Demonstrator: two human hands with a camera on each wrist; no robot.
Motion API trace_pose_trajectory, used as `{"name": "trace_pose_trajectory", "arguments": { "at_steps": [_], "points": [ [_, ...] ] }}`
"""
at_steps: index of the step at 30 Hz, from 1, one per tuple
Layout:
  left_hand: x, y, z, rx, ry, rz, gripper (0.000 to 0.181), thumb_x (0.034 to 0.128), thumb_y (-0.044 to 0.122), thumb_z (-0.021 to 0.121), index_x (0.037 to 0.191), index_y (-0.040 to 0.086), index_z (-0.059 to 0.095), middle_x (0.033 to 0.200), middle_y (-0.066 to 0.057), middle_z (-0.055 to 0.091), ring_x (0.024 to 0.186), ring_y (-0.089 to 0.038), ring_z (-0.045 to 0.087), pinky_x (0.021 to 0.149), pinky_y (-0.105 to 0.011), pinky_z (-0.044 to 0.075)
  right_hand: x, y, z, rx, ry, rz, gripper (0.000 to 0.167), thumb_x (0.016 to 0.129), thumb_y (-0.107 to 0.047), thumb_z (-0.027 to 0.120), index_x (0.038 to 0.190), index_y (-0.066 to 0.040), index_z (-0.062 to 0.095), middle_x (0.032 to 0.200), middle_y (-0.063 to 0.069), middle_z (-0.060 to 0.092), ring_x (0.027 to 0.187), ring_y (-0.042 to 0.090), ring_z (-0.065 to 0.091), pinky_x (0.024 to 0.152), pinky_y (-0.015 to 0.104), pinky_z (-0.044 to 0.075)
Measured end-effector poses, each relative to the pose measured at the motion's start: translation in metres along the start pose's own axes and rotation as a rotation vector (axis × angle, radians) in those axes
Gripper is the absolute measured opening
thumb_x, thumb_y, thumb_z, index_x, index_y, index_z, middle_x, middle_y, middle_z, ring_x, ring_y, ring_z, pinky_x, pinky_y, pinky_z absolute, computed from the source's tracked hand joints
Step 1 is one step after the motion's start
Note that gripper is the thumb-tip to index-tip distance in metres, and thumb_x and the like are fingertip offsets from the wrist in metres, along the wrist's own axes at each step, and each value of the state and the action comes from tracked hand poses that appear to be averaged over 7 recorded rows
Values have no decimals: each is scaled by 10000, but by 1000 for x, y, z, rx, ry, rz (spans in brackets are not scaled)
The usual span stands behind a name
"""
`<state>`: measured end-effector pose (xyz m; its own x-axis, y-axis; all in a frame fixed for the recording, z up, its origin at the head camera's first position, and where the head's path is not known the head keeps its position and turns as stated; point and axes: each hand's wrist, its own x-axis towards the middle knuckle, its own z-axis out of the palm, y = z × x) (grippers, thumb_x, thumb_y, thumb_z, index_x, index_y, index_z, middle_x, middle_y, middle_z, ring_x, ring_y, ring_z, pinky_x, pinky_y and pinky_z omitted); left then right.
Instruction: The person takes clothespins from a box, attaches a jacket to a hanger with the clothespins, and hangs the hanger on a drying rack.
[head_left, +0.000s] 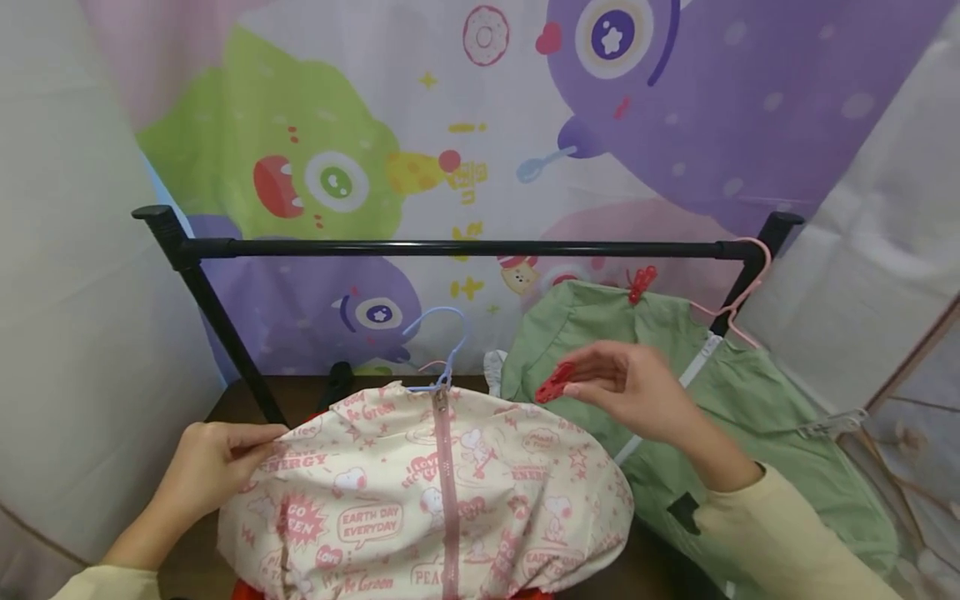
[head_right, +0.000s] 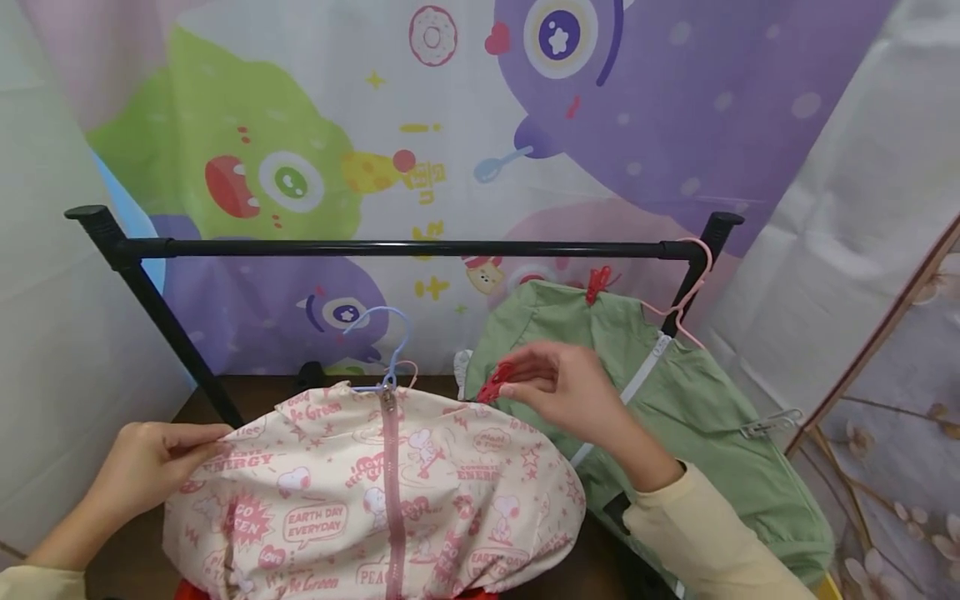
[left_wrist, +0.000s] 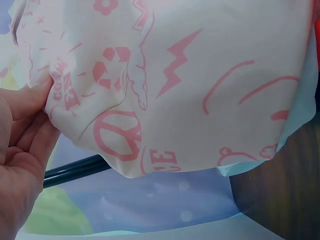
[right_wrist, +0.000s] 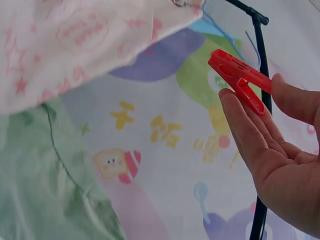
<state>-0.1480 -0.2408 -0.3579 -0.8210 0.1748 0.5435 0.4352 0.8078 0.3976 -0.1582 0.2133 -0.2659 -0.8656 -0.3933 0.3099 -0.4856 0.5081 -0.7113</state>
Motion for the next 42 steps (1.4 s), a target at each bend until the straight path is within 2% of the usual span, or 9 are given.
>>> {"name": "trace_pose_trajectory", "arguments": {
  "at_steps": [4, 10, 15, 18, 21, 26, 29, 35, 42],
  "points": [
    [-1, -2, -1, -10, -8, -21, 194, 698, -37, 789, 874, 46, 785, 757, -137, 751, 542, 121, 450, 441, -105, 376, 8, -4, 13, -30, 29, -25, 233, 862, -92, 703, 1088, -41, 680, 1031, 122, 724, 948, 158, 704, 780, 177, 561],
    [4, -2, -4, -10, -23, -30, 200, 706, -45, 781, 889, 38, 782, 770, -149, 751, 595, 134, 513, 484, -79, 429, 17, -9, 25, -30, 102, -109, 176, 843, -36, 708, 1018, -25, 702, 984, 129, 737, 863, 137, 722, 756, 194, 573],
    [5, -1, -3, -17, -27, -41, 198, 712, -37, 782, 896, 36, 781, 775, -153, 751, 600, 137, 519, 494, -75, 437, 26, -14, 33, -54, 137, -145, 157, 840, -86, 724, 996, -65, 729, 943, 90, 754, 826, 136, 735, 677, 181, 558],
    [6, -1, -1, -18, 2, -8, 205, 692, -36, 795, 881, 43, 784, 760, -135, 752, 612, 171, 509, 488, -71, 424, 33, -17, 39, -38, 156, -159, 156, 840, -111, 730, 992, -82, 740, 924, 78, 761, 798, 90, 726, 534, 163, 462],
    [9, 0, 1, -17, 19, 38, 216, 676, -53, 794, 869, 44, 785, 741, -119, 752, 599, 193, 483, 470, -78, 401, 40, -18, 47, 28, 168, -163, 145, 839, -88, 727, 981, -59, 744, 918, 104, 762, 788, 46, 717, 481, 179, 388],
    [18, 1, 4, -15, -27, 69, 222, 691, -54, 783, 889, 48, 783, 738, -113, 751, 549, 102, 514, 463, -112, 414, 50, -20, 58, 101, 168, -158, 117, 849, -66, 712, 957, -37, 744, 883, 130, 761, 715, -46, 679, 441, 179, 271],
    [21, 3, 5, -18, -60, 42, 215, 710, -28, 786, 908, 55, 783, 758, -116, 754, 562, 56, 560, 484, -135, 452, 56, -23, 63, 103, 157, -165, 100, 853, -65, 707, 941, -35, 744, 867, 131, 762, 684, -47, 669, 435, 192, 207],
    [14, 1, -1, 12, -65, -12, 212, 715, -26, 779, 911, 57, 783, 764, -124, 754, 581, 86, 540, 492, -155, 467, 75, -39, 81, 112, 126, -193, 83, 861, -81, 702, 917, -40, 748, 861, 121, 763, 697, 100, 711, 451, 183, 251],
    [16, 1, -5, 7, -101, -38, 212, 729, -19, 773, 930, 51, 779, 760, -132, 750, 559, 64, 529, 489, -166, 472, 94, -54, 107, 101, 72, -247, 101, 870, -73, 688, 942, -43, 752, 893, 111, 762, 605, 54, 601, 459, 176, 260]
  ]
}}
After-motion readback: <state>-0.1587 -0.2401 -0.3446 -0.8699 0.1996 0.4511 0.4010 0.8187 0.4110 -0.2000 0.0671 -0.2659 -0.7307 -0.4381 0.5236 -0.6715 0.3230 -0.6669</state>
